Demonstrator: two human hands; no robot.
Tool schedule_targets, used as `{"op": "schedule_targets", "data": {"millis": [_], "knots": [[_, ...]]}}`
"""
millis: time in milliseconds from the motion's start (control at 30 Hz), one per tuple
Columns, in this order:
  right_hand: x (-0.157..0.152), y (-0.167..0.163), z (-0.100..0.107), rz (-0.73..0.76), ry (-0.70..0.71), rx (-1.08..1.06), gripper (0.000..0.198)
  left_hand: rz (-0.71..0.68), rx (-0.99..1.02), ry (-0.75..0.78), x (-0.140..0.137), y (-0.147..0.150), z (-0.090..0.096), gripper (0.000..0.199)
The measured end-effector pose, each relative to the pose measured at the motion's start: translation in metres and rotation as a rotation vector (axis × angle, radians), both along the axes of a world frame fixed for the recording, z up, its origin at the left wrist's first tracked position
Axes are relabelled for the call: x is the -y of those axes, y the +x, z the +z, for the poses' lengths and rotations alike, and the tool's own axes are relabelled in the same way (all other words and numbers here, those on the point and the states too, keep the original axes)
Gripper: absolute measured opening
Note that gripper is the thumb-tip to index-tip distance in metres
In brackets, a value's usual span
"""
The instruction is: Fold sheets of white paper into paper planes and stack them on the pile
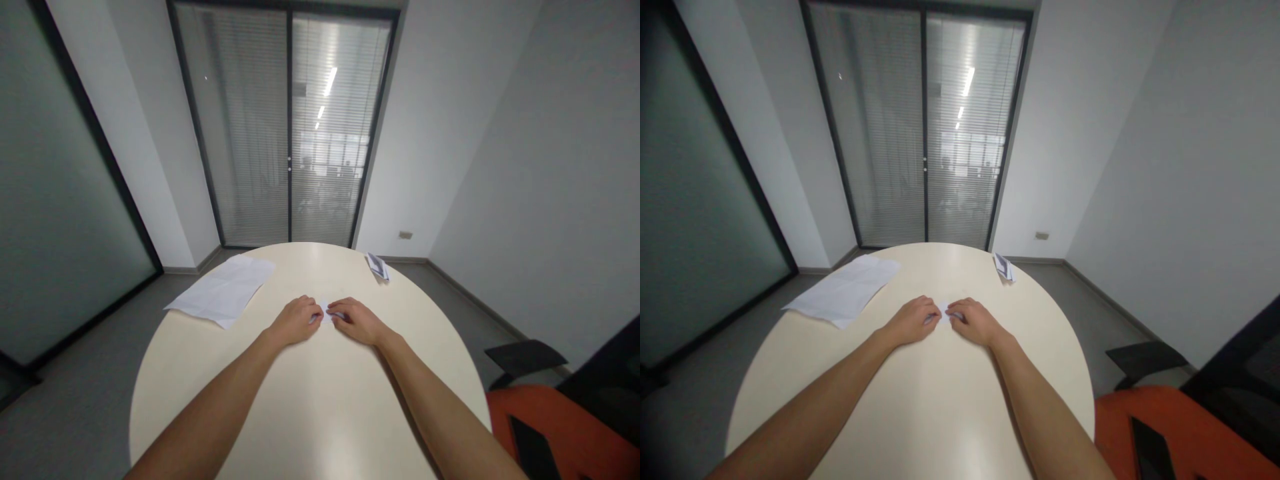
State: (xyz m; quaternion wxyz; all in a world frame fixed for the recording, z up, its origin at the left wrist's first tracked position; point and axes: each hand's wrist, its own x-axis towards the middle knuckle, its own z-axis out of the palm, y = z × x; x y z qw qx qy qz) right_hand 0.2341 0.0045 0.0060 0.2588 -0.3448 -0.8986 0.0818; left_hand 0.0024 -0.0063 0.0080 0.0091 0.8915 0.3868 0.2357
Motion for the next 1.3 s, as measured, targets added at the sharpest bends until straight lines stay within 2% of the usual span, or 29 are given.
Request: {"op": "schedule_targets", "data": {"millis": [100,200,400,667,967,1300], "knots": [[0.001,-0.001,0.002,0.029,-0.013,-0.023,0.029,-0.033,0.028,-0.011,0.0,0.001,-0.002,0.019],[0.001,0.0,0.001,0.028,-0.016,-0.021,0.032,-0.064,0.044,-0.023,-0.002,0.0,-0.007,0.028],[-0.003,0.003,-0.001,0.007,-0.029,-0.001,0.032,0.002,-0.017,-0.062,-0.004,-0.002,-0.014,0.044],[-0.009,0.017,-0.001,0.005,-0.124,0.008,0.024,-0.022,-0.067,-0.05,-0.004,-0.002,-0.012,0.042],[-0.001,0.008,0.003,0.032,-0.047,0.02,0.028,-0.048,-0.045,-0.014,-0.001,-0.001,-0.009,0.036],[-0.004,0.017,0.008,-0.003,-0.141,0.031,0.022,-0.008,-0.067,-0.055,0.0,-0.002,-0.009,0.039]]}}
